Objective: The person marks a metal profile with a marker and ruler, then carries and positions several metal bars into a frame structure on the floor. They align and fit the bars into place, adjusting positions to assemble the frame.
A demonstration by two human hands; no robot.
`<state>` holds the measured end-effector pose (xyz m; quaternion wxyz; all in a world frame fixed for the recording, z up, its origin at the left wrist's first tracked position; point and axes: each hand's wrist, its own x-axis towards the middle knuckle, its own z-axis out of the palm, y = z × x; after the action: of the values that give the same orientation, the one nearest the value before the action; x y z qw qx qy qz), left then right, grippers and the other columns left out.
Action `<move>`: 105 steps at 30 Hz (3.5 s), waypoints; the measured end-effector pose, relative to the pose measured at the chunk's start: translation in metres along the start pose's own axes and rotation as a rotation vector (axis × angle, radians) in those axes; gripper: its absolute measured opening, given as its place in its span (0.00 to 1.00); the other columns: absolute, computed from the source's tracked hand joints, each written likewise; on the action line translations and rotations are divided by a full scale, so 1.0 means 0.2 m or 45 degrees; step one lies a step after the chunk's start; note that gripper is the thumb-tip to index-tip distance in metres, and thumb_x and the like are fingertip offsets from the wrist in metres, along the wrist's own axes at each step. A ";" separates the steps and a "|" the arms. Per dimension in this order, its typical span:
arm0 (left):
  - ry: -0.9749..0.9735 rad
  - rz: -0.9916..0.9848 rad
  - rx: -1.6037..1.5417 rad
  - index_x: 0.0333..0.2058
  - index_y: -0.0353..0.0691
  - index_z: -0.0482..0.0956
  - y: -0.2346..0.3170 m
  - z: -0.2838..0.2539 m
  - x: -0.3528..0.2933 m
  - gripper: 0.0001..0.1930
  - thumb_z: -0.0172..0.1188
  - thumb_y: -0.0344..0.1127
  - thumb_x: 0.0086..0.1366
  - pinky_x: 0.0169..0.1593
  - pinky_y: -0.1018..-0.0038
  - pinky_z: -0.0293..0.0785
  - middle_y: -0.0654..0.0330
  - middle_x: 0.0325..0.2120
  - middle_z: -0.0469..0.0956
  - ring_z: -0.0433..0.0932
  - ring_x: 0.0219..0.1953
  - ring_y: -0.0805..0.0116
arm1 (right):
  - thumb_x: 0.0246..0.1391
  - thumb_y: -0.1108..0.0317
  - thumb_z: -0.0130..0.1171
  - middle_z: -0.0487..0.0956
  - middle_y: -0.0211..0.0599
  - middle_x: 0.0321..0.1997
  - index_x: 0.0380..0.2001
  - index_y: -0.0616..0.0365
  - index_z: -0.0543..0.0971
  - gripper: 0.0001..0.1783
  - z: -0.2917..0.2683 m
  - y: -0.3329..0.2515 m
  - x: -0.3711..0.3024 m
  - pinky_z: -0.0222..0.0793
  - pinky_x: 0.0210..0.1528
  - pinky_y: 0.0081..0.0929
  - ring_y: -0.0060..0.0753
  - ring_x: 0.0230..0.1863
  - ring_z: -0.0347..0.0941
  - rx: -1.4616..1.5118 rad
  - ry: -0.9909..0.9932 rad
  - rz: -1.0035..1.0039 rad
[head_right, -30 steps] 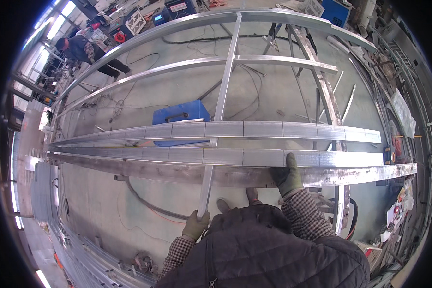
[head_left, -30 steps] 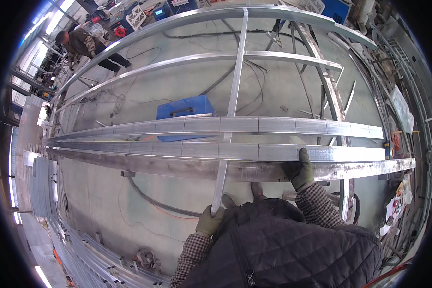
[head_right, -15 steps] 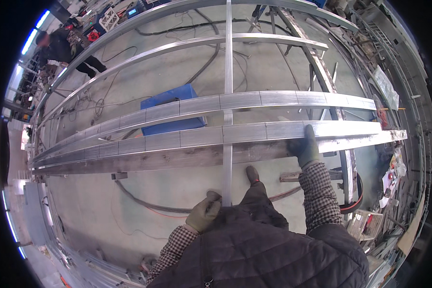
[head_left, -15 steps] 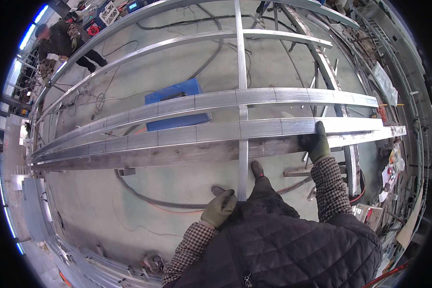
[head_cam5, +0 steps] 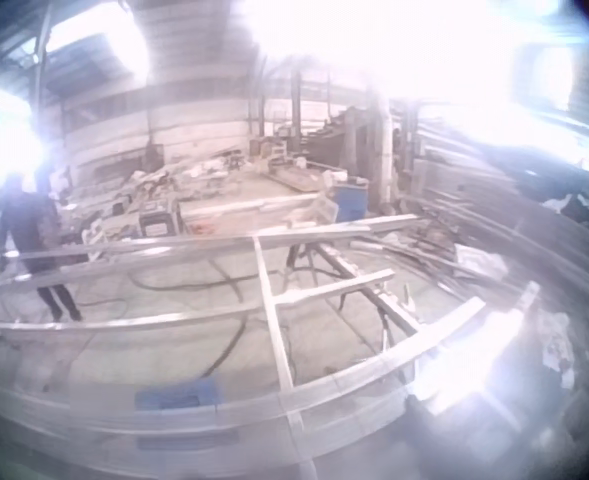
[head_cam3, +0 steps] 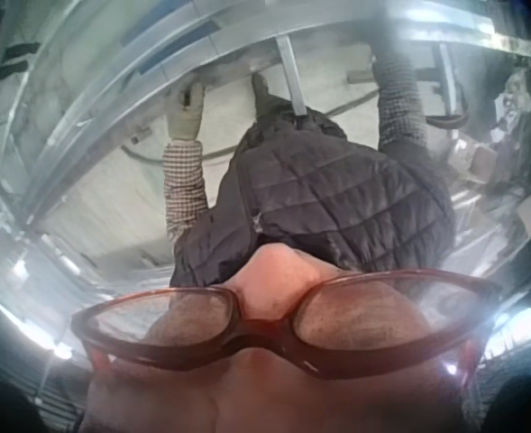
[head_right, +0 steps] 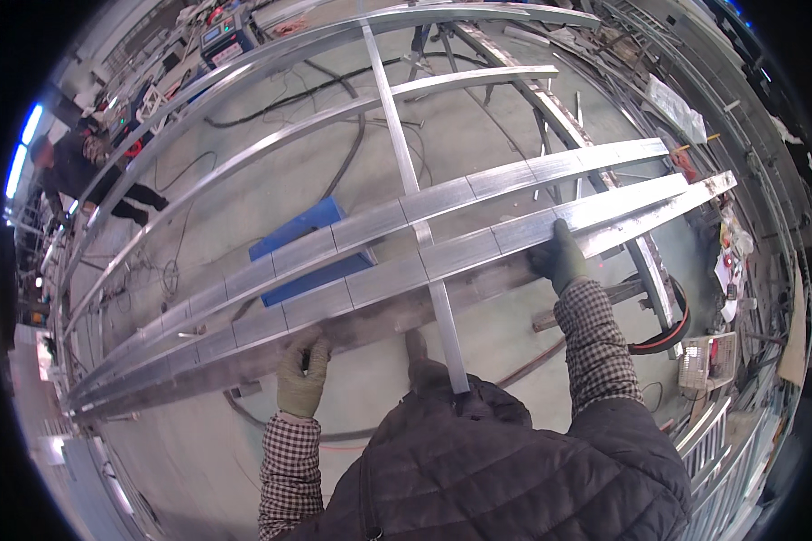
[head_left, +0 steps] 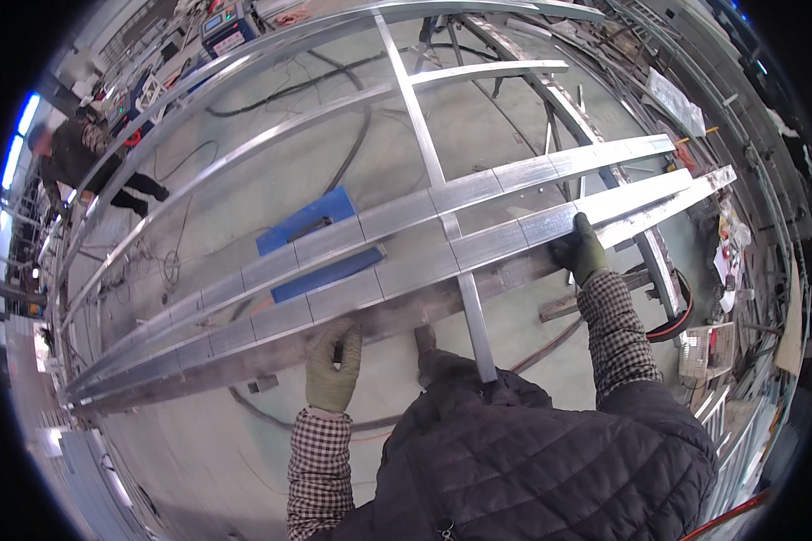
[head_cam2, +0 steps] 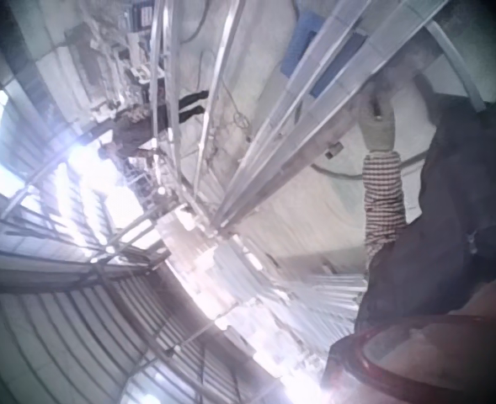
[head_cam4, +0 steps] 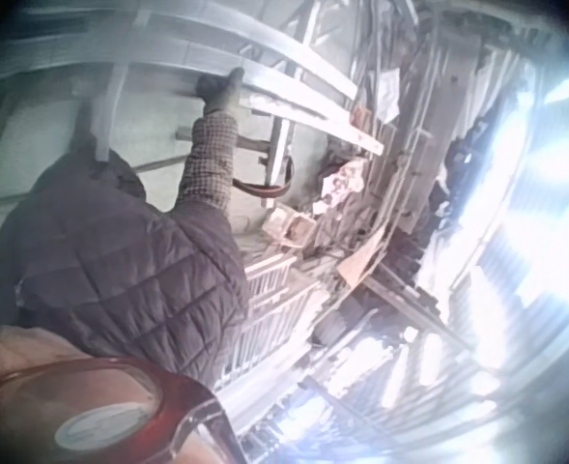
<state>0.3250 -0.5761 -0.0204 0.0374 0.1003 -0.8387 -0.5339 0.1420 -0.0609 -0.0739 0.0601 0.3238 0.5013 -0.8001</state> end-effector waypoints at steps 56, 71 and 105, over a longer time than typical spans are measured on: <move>-0.954 0.300 0.629 0.65 0.30 0.76 -0.07 -0.42 0.88 0.45 0.81 0.55 0.58 0.65 0.53 0.77 0.42 0.57 0.82 0.81 0.60 0.45 | 0.66 0.33 0.68 0.88 0.43 0.46 0.63 0.62 0.80 0.42 0.06 0.27 0.04 0.87 0.37 0.35 0.38 0.36 0.87 0.008 0.611 -0.400; -0.954 0.234 1.253 0.71 0.46 0.69 -0.03 -0.34 0.72 0.51 0.83 0.54 0.51 0.65 0.49 0.74 0.51 0.59 0.81 0.79 0.63 0.48 | 0.62 0.41 0.72 0.87 0.53 0.58 0.69 0.61 0.76 0.43 0.39 0.65 -1.12 0.80 0.63 0.40 0.45 0.59 0.85 -1.035 -0.002 0.328; -1.276 0.175 1.115 0.66 0.43 0.77 0.05 -0.42 0.74 0.46 0.74 0.67 0.55 0.62 0.54 0.79 0.45 0.58 0.82 0.83 0.59 0.44 | 0.48 0.57 0.75 0.90 0.50 0.47 0.59 0.58 0.85 0.34 -0.07 0.56 -0.85 0.83 0.55 0.39 0.44 0.48 0.88 -1.237 0.688 -0.248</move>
<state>0.1934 -0.6772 0.0186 -0.3670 -0.2074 -0.8985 -0.1224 0.3279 -0.1434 -0.0659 -0.0024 0.4044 0.8373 -0.3678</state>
